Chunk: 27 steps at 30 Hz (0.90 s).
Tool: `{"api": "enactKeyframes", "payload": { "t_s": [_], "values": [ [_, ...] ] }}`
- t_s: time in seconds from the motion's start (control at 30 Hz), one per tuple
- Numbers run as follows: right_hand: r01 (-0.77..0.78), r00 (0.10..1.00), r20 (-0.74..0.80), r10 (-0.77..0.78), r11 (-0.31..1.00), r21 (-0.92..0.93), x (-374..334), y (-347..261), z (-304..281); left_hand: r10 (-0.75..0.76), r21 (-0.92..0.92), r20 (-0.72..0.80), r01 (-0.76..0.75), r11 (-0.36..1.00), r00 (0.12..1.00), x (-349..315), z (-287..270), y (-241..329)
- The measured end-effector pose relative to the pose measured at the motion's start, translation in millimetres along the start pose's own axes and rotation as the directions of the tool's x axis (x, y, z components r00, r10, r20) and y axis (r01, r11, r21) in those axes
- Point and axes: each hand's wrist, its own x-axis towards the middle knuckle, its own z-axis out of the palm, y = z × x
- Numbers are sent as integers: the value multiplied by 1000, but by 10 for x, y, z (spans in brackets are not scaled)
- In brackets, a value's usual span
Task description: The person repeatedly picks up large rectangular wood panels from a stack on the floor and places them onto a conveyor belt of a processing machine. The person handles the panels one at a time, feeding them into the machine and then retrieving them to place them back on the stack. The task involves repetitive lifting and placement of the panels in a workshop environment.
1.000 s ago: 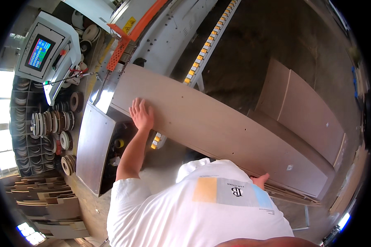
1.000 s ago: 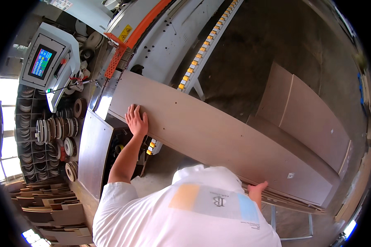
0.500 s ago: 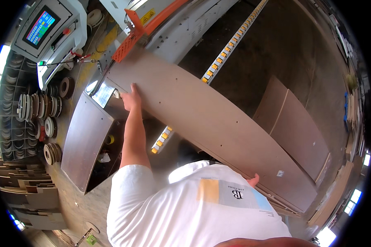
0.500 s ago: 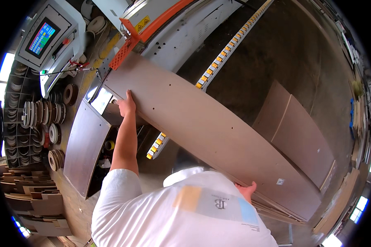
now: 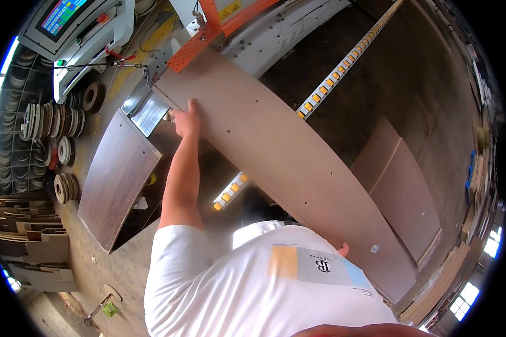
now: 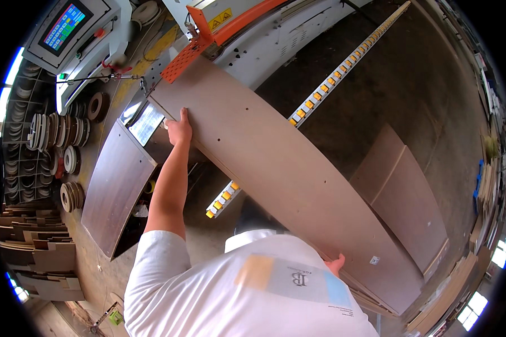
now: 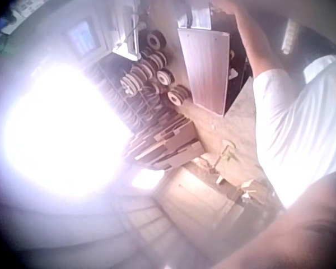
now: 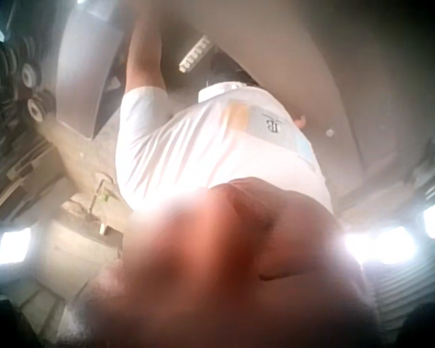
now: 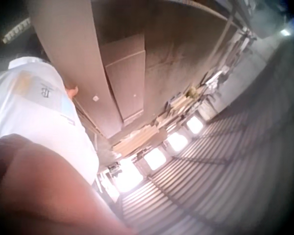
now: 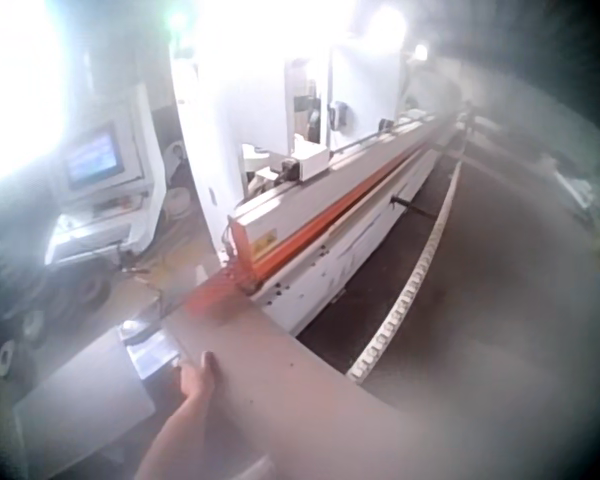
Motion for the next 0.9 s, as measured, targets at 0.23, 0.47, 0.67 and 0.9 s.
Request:
{"api": "enactKeyframes", "payload": {
  "t_s": [0.23, 0.47, 0.67, 0.9],
  "values": [
    [0, 1000, -23, 0, 1000, -2, -7, 24, 101, 7, -13, -7, -8, 1000, 1000, 40, 63, 14],
    [4, 999, -32, -4, 1000, 1, 33, -13, 289, 33, -36, 69, -31, 999, 997, 111, 213, 159],
    [-4, 1000, -12, 5, 996, 91, 141, -216, 484, 89, -94, -8, -89, 992, 996, -3, 516, 655],
    [32, 999, 10, -33, 993, 117, 469, -610, 978, 45, -127, 79, -35, 991, 996, -88, 673, 1217]
  ]
}}
